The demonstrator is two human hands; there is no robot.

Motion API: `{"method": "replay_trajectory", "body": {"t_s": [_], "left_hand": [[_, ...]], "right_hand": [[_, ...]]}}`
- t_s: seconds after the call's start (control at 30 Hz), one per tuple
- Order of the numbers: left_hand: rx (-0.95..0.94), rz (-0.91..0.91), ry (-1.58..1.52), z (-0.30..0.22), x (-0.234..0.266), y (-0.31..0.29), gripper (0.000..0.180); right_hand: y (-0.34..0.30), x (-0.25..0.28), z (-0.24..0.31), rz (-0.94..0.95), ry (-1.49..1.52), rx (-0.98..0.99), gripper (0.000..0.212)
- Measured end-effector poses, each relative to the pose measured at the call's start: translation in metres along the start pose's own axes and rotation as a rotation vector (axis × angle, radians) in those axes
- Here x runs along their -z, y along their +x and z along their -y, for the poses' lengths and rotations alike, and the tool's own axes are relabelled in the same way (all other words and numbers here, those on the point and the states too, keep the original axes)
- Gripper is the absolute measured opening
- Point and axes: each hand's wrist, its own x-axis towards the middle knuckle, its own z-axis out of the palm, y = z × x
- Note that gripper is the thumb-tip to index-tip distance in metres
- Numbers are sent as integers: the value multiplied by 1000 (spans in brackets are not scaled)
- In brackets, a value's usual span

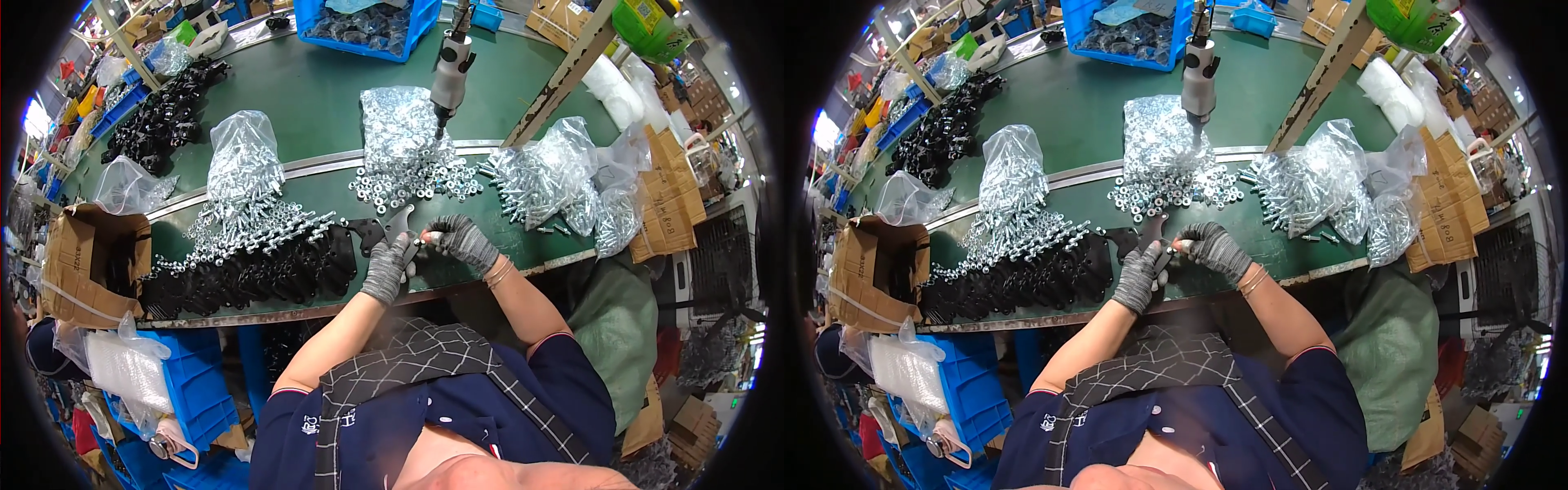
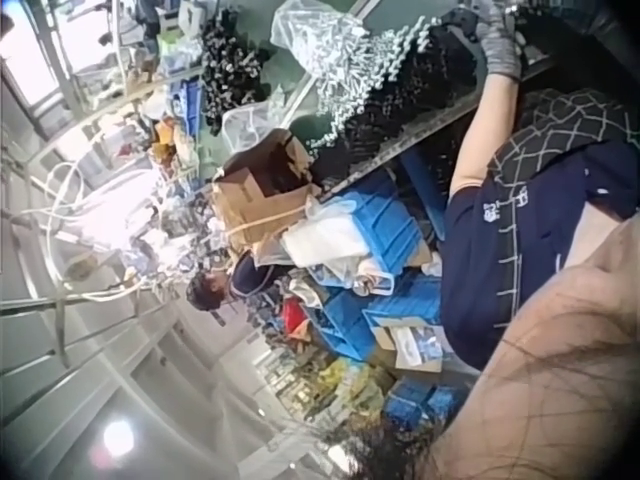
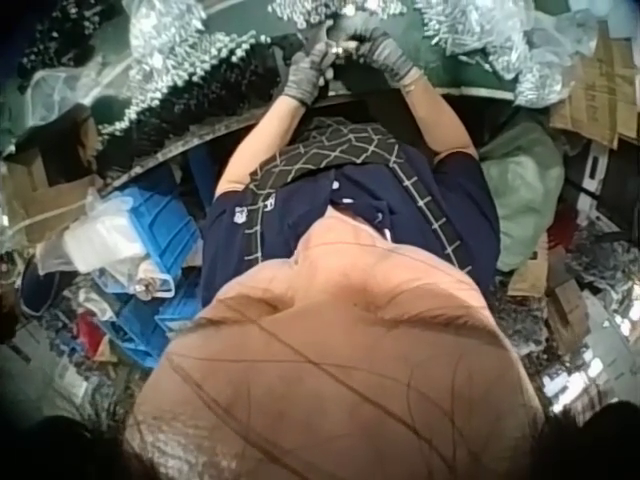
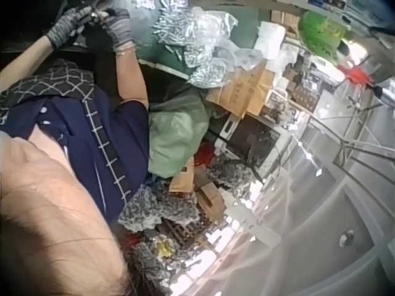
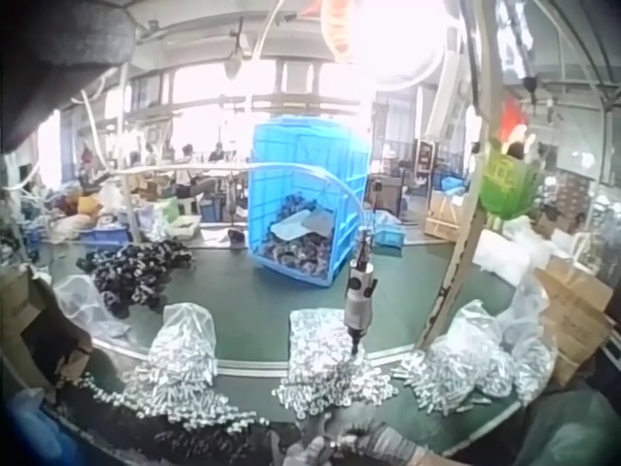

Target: Assembling small components using a pneumatic screwdriver on a factory production line.

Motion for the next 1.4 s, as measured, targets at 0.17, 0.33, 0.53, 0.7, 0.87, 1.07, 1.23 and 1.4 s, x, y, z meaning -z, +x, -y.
{"method": "replay_trajectory", "body": {"t_s": [0.17,0.33,0.53,0.7,0.87,1.07,1.23,1.4], "left_hand": [[2,-8,-29,-3,-1,-1,19],[61,-48,34,2,0,6,20],[54,11,13,-1,1,5,22],[46,42,27,7,5,9,23],[15,59,24,10,7,11,23],[-13,63,-88,6,1,8,18],[2,24,-186,20,5,22,16],[81,98,-63,18,13,26,19]], "right_hand": [[0,-4,-4,-15,-21,93,19],[1,-10,-6,-63,-171,342,21],[1,-19,-4,-159,-340,505,16],[-7,-23,11,-242,-840,588,13],[3,-6,26,-5,-1047,727,15],[14,0,28,156,-1180,680,17],[12,-3,38,190,-1258,689,17],[14,3,35,180,-1265,862,15]]}}
